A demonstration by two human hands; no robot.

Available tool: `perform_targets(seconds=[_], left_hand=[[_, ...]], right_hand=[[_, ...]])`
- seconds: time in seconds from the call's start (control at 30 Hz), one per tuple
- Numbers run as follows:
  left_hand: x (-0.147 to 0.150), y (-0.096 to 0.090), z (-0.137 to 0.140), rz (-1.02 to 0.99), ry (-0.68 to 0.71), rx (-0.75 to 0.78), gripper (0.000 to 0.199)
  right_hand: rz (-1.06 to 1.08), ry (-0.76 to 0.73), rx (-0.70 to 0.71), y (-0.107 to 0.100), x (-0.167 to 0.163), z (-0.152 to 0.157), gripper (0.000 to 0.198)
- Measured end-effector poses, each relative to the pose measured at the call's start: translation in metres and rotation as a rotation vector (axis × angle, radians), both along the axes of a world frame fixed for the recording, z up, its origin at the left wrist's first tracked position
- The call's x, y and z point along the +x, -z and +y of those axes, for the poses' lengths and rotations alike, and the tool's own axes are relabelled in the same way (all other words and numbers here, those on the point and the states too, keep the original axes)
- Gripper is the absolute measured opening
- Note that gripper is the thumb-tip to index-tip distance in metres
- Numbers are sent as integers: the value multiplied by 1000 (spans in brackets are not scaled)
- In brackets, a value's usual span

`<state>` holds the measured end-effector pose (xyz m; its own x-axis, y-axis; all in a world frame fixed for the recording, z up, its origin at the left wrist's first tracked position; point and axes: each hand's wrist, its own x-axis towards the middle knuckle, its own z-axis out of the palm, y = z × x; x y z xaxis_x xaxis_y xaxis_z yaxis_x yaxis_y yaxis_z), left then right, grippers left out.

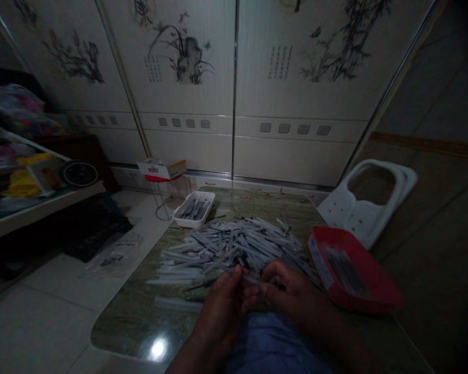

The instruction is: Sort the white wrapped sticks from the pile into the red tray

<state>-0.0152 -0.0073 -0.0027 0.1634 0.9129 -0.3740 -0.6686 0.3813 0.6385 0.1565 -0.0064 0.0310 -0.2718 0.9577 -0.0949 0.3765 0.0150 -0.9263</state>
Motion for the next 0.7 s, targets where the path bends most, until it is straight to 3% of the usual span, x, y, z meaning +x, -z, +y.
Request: perform_targets(seconds=[0.2,0.43,0.57,0.7], left_hand=[[0,-2,-3,-59,60,-15,19],[1,-3,-2,-74,18,-53,19],[-1,-4,1,-33,-5,-43,16],[-4,-3,5,-3,-47,-33,12]], right_hand=[[163,-39,-163,8,10,3,23],[172,-31,-135,5,21,3,26],[66,73,-64,6,38,4,19],[-212,59,26,12,55,4,6]])
